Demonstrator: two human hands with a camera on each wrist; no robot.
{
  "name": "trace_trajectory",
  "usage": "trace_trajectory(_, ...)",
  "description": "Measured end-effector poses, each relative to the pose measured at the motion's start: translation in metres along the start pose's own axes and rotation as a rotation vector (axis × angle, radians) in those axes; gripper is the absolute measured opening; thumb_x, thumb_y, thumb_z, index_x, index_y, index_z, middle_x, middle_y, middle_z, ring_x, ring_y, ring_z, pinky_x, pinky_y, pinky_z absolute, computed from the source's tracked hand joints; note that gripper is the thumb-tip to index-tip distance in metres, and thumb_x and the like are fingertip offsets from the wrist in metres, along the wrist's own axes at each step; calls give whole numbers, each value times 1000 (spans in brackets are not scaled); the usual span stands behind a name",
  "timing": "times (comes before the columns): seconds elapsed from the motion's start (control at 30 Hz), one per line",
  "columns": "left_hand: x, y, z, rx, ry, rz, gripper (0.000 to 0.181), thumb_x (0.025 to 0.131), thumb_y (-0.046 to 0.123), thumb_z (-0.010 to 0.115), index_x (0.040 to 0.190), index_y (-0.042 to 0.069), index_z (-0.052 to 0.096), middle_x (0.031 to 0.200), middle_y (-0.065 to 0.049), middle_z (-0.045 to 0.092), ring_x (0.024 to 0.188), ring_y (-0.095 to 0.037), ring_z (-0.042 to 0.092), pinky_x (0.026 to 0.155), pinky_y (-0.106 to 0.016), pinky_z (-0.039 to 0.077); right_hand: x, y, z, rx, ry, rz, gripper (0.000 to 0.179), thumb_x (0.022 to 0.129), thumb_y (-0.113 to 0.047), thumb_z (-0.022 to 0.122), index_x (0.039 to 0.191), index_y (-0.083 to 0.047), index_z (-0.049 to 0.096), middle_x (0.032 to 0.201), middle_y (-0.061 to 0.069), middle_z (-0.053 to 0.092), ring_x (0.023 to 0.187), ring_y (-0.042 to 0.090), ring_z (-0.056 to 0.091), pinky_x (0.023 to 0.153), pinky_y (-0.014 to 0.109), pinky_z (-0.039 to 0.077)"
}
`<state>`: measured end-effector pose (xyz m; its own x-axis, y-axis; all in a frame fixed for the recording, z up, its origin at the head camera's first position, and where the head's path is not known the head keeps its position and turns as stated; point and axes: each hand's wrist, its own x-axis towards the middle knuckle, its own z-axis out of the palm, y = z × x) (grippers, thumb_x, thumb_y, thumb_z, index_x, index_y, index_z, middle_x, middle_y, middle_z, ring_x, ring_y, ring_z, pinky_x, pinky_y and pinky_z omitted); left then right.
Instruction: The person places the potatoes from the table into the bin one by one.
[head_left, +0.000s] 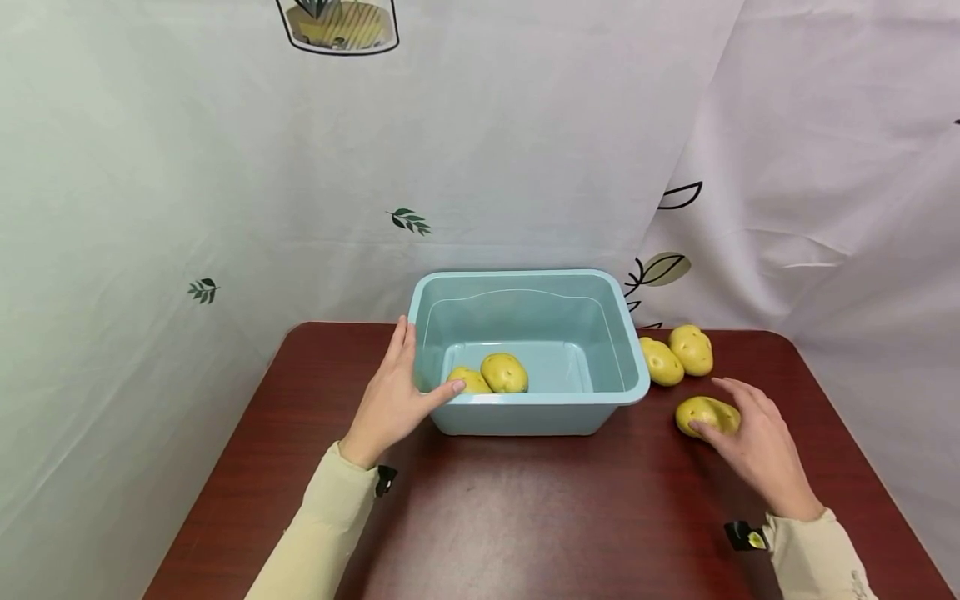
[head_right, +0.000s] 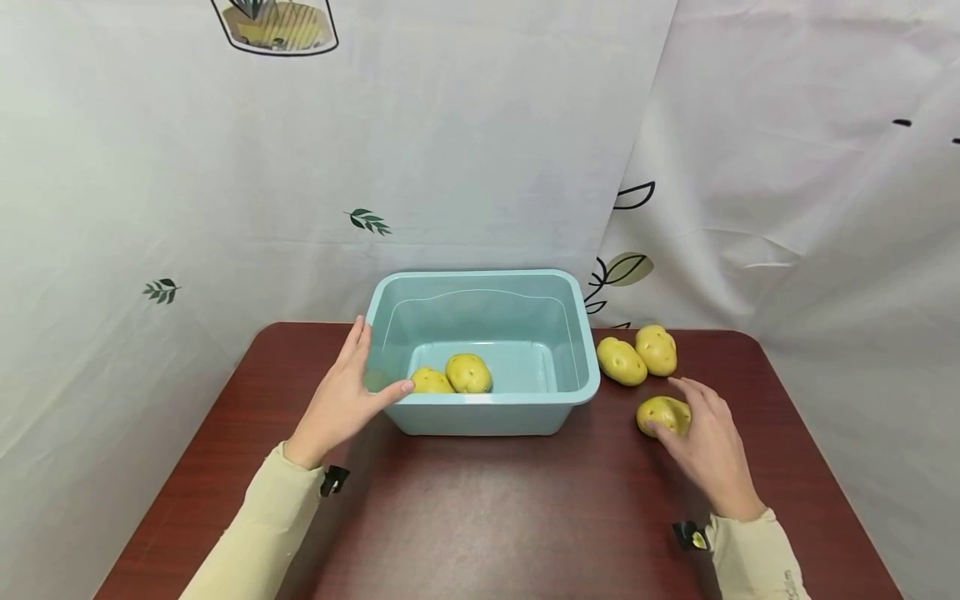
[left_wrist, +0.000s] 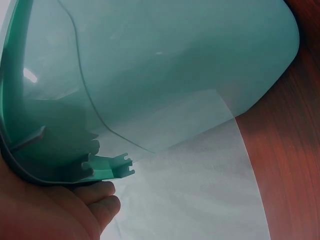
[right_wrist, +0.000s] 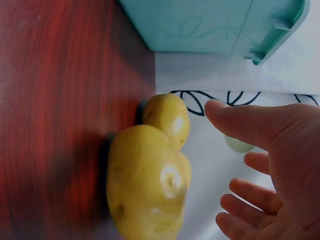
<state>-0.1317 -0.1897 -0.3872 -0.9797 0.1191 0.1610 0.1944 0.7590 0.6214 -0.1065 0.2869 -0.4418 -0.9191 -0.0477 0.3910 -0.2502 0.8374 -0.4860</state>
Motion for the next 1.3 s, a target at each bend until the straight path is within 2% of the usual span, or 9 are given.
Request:
trace_trajectory(0.6, 0, 0, 1, 7, 3, 1, 119, 83, 75, 63, 160, 3, 9, 169, -2, -4, 152, -27, 18, 112, -53, 35, -7, 20, 8, 4, -45, 11, 75, 70, -8, 89, 133, 9, 52, 130, 35, 49, 119, 56, 41, 95, 66, 31)
trace_trajectory(0.93, 1, 0, 0, 10, 9, 7, 119, 82, 75, 63, 160, 2, 10, 169, -2, -3, 152, -28, 20, 111, -53, 37, -7, 32, 8, 4, -98, 57, 81, 67, -5, 89, 135, 12, 48, 131, 38, 46, 120, 59, 36, 95, 67, 30)
trace_trajectory(1.3, 1, -1, 1, 11, 9, 12, 119, 82, 74, 64, 160, 2, 10, 169, -3, -3, 152, -28, 19, 112, -53, 35, -12, 41, 10, -5, -145, 70, 83, 67, -4, 89, 135, 14, 45, 131, 39, 44, 120, 60, 35, 95, 69, 29)
